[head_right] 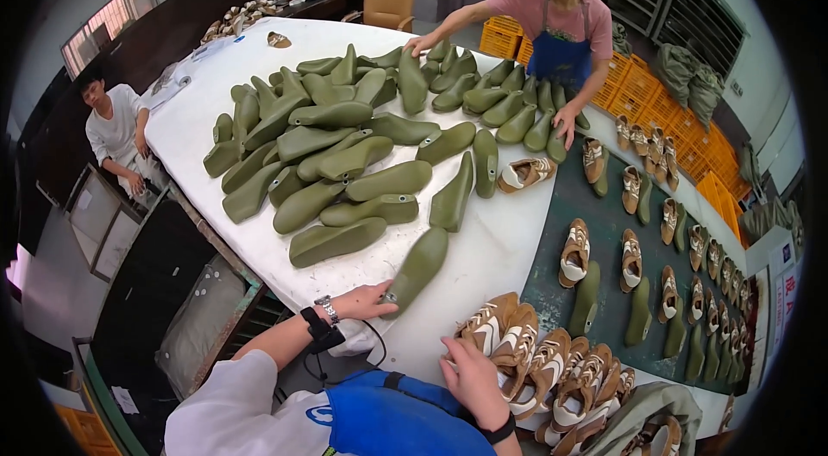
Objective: Sort and arrange shoe lasts and shoe components on a table and conveyor in a manufacturing facility.
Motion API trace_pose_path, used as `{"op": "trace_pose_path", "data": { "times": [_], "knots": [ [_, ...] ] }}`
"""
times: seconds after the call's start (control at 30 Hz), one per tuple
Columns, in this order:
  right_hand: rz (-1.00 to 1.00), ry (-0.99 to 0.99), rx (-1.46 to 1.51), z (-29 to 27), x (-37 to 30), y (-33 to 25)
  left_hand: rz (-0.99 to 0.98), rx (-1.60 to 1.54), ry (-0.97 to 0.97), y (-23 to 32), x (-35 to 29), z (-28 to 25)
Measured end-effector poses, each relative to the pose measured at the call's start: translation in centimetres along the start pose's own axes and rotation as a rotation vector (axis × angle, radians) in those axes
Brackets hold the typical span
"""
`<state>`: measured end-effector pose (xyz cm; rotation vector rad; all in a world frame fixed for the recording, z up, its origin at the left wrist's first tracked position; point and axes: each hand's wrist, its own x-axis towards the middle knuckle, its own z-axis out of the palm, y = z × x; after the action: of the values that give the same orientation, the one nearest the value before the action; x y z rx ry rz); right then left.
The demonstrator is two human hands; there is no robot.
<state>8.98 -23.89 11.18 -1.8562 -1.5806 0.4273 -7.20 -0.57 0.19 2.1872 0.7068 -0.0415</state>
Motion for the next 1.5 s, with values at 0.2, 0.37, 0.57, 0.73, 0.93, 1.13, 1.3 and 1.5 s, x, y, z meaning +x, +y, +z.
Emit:
{"op": "trace_pose_path", "data": {
  "times": [0.2, 0.37, 0.57, 0.73, 0.93, 1.13, 1.3, 1.5],
  "knots": [
    [0.208, -0.291, -0.383, 5.7, 5.3, 2.3, -0.001, 0.333, 0.644, -8.3, 0.9, -9.4],
    [0.238, -0.265, -0.225, 10.5, 8.8, 4.0, -0.319, 0.238, 0.350, -16.2, -0.6, -9.5],
    [0.275, -0.147, -0.232, 11.3, 9.2, 4.7, -0.132, 0.256, 0.253, -7.2, -1.3, -2.1],
    [0.256, -0.052, -0.239, 11.5, 8.4, 5.0, 0.211, 0.229, 0.171, -3.5, 0.7, 2.1],
    [0.256, -0.035, -0.225, 10.8, 7.7, 5.5, 0.203, 0.124, 0.040, 0.1, 2.6, -0.3],
    [0.395, -0.061, -0.126, 9.2, 6.9, 6.3, 0.306, -0.507, 0.074, 3.5, 6.7, -4.1],
    [0.316, -0.032, -0.131, 9.9, 7.0, 6.9, 0.292, 0.537, 0.650, -3.6, 15.1, -8.0],
    [0.405, -0.105, -0.066, 9.2, 7.5, 6.3, 0.192, 0.375, 0.212, -5.3, 17.7, -9.7]
  ]
}}
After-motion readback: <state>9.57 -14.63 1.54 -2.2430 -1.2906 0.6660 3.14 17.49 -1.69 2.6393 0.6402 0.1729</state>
